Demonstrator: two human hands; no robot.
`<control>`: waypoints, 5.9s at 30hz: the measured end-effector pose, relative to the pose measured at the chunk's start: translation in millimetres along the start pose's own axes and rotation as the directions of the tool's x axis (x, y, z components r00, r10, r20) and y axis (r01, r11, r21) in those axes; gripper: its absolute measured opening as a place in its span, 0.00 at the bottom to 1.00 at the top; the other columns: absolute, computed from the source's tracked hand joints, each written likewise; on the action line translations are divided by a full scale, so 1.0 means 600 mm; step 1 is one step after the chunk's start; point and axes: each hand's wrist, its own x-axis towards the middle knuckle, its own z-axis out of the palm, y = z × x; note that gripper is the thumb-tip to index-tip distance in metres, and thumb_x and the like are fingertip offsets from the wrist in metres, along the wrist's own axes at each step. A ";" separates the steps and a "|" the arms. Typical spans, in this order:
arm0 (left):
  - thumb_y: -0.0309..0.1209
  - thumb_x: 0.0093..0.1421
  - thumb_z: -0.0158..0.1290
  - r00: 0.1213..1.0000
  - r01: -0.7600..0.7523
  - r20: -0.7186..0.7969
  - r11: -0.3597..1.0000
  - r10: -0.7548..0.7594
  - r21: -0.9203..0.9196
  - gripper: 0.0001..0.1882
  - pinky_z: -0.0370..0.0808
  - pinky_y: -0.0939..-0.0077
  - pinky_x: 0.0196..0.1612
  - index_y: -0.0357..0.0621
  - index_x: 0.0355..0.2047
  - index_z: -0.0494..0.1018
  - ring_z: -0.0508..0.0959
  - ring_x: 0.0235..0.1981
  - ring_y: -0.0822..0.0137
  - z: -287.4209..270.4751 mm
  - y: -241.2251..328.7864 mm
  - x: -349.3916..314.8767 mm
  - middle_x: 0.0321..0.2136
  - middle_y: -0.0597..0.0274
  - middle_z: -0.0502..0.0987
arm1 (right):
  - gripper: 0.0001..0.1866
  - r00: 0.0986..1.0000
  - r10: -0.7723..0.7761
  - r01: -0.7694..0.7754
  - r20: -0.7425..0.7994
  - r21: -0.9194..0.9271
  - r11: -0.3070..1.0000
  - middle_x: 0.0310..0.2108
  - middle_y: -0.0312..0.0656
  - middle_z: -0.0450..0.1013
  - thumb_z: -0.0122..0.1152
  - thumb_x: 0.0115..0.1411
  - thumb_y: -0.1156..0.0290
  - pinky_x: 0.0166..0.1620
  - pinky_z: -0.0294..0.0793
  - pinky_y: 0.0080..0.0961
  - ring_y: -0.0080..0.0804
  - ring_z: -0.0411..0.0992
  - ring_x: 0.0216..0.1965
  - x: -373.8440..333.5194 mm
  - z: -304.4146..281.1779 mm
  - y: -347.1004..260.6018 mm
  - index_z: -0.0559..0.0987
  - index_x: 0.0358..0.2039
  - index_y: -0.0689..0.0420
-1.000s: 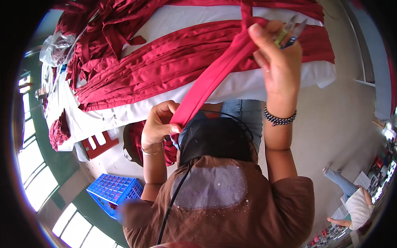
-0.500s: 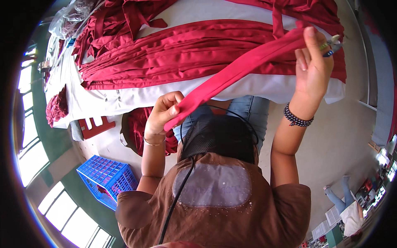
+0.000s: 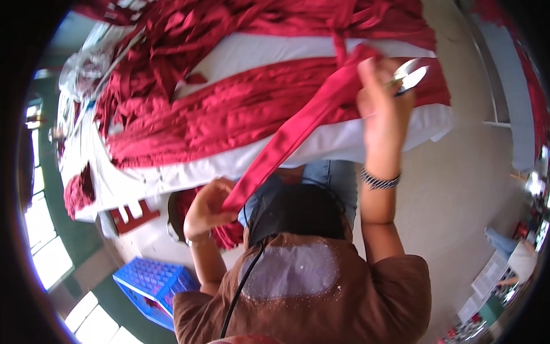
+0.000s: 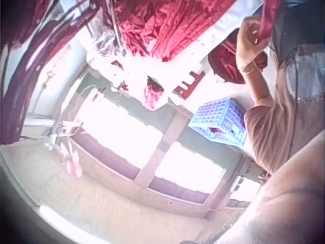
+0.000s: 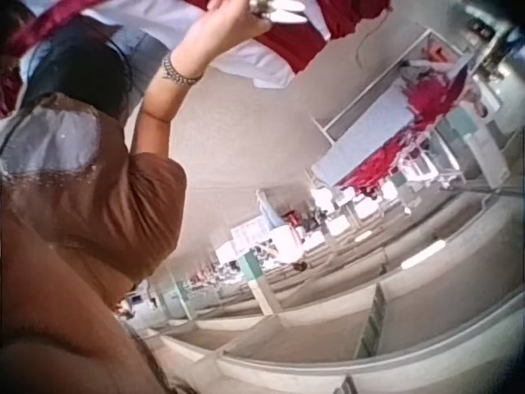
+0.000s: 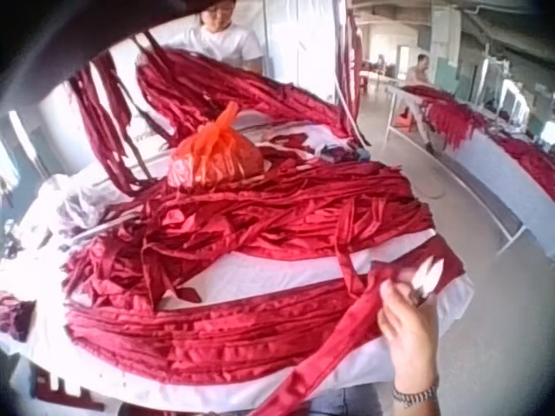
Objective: Trimming excess threads and sorting red fabric strips using thread snips in a workshop environment.
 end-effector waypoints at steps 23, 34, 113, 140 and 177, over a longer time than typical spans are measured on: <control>0.26 0.47 0.59 0.703 -0.658 0.612 0.006 0.362 0.753 0.04 0.51 0.48 0.64 0.44 0.25 0.75 0.62 0.63 0.52 0.126 0.187 0.269 0.51 0.58 0.73 | 0.05 0.232 -0.087 -0.003 0.969 0.090 0.996 0.29 0.40 0.74 0.60 0.58 0.74 0.30 0.73 0.30 0.39 0.75 0.29 -0.232 0.066 -0.038 0.75 0.35 0.57; 0.25 0.52 0.61 0.424 -0.117 0.239 -0.209 0.873 0.971 0.16 0.59 0.71 0.26 0.37 0.18 0.63 0.64 0.22 0.63 -0.080 0.257 -0.010 0.18 0.58 0.65 | 0.10 0.298 0.055 0.056 0.953 -0.075 0.996 0.29 0.40 0.77 0.68 0.51 0.77 0.26 0.70 0.21 0.29 0.74 0.25 -0.157 0.012 -0.055 0.80 0.35 0.60; 0.31 0.51 0.45 -0.290 0.017 -0.777 0.809 -0.559 -0.588 0.07 0.64 0.66 0.23 0.45 0.23 0.73 0.67 0.20 0.64 -0.216 -0.627 -0.787 0.19 0.61 0.70 | 0.03 0.270 0.374 0.379 0.887 -0.455 0.806 0.29 0.37 0.76 0.60 0.58 0.76 0.24 0.59 0.14 0.18 0.69 0.26 -0.180 0.133 0.131 0.79 0.30 0.63; 0.49 0.66 0.39 0.729 0.222 -0.681 0.920 0.063 0.323 0.30 0.59 0.62 0.62 0.45 0.62 0.59 0.60 0.62 0.54 -0.383 -0.616 -0.201 0.61 0.52 0.59 | 0.03 0.697 0.298 0.248 0.652 -0.610 0.753 0.30 0.35 0.77 0.60 0.58 0.74 0.22 0.55 0.14 0.15 0.61 0.19 -0.143 0.015 0.053 0.80 0.29 0.59; 0.24 0.64 0.48 0.600 -0.387 -0.240 0.539 0.763 0.748 0.03 0.62 0.89 0.29 0.39 0.38 0.68 0.66 0.27 0.83 -0.214 0.278 0.210 0.26 0.72 0.70 | 0.10 0.794 0.112 0.237 0.598 -0.473 0.848 0.20 0.39 0.72 0.54 0.61 0.73 0.24 0.61 0.19 0.20 0.64 0.18 -0.122 -0.039 0.113 0.76 0.23 0.63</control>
